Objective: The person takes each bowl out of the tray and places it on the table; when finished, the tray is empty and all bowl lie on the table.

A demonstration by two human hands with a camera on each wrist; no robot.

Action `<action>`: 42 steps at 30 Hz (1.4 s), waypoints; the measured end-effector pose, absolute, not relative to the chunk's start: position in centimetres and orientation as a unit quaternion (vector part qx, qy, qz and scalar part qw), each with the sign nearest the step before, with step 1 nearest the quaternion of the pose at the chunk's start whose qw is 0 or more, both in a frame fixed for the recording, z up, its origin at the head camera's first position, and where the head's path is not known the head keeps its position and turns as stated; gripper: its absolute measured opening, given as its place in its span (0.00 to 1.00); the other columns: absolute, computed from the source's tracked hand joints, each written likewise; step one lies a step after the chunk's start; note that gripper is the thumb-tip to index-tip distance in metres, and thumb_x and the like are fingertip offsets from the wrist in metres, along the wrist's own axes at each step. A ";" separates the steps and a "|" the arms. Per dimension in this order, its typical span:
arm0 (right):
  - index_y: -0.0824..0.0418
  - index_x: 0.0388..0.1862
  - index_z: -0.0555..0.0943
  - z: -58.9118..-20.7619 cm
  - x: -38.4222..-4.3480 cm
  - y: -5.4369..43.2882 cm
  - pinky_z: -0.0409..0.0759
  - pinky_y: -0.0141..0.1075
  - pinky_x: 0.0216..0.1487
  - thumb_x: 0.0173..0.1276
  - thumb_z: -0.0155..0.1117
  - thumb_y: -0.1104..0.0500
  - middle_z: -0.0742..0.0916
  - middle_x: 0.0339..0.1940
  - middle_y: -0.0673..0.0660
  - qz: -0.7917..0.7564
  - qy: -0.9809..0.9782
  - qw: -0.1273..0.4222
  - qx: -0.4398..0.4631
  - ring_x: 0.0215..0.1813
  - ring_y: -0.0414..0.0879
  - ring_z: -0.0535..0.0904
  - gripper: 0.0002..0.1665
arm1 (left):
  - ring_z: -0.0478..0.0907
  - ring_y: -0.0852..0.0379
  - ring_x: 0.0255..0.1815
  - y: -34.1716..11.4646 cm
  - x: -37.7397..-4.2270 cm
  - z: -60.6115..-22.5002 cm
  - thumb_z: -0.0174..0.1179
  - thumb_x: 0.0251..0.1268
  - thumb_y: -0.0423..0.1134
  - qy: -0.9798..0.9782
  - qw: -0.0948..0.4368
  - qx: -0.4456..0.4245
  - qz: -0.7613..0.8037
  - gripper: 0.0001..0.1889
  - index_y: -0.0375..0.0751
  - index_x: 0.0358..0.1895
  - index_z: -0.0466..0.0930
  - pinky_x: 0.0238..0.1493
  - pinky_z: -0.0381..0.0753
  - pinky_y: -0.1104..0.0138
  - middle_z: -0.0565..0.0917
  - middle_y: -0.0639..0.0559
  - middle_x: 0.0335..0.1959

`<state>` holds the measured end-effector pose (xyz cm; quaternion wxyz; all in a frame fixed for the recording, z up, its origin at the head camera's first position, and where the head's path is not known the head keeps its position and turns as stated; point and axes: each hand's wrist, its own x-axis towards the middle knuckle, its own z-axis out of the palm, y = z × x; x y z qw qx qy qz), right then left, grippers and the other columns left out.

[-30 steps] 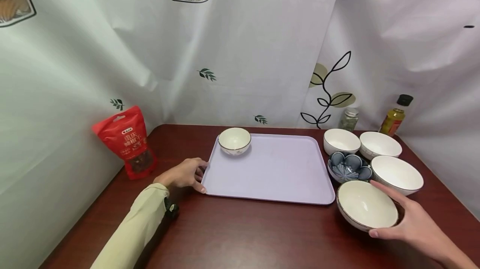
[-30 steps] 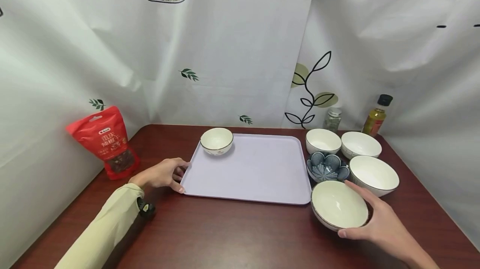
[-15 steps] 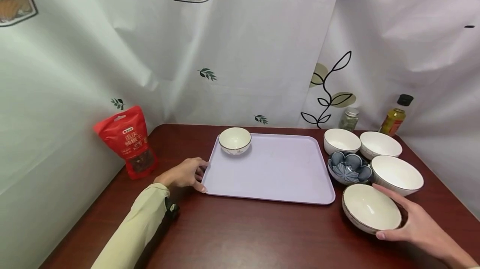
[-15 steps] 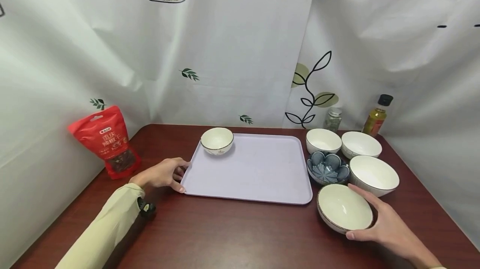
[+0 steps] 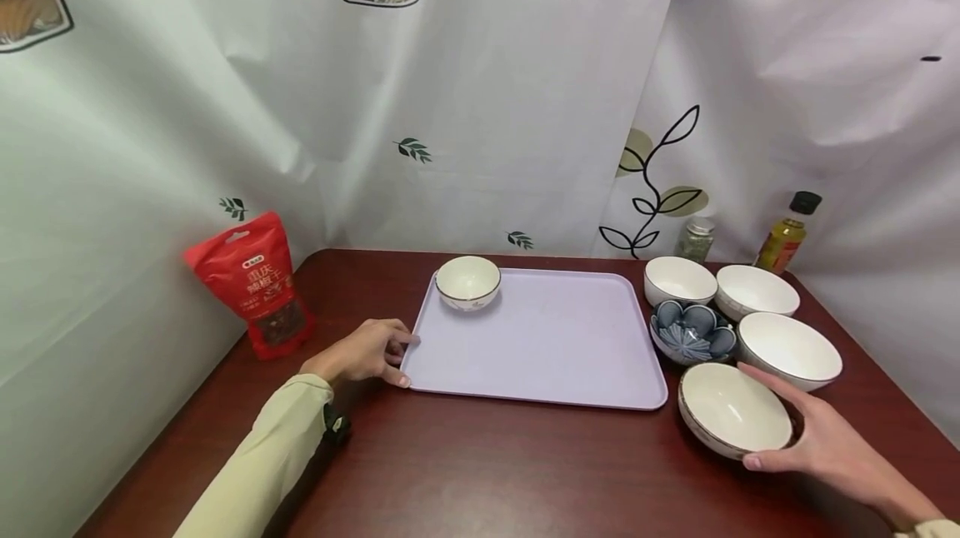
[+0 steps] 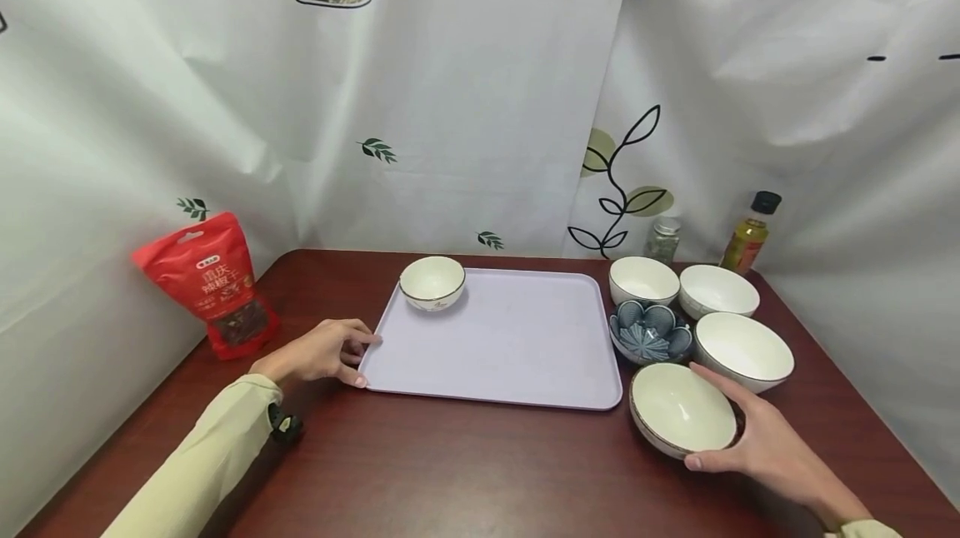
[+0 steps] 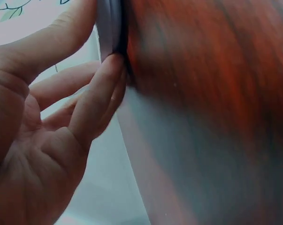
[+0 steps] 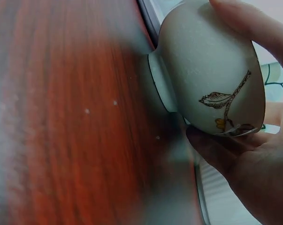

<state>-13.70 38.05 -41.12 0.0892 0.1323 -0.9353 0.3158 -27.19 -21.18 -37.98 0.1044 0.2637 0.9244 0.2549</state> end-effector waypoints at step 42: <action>0.61 0.66 0.76 -28.8 -15.8 32.2 0.84 0.36 0.43 0.55 0.77 0.37 0.87 0.52 0.50 0.058 -0.965 0.057 0.249 0.46 0.41 0.85 0.46 | 0.86 0.53 0.41 -20.4 -27.2 -37.7 0.84 0.37 0.39 0.932 0.085 0.268 0.227 0.48 0.20 0.64 0.71 0.44 0.89 0.64 0.84 0.39 0.45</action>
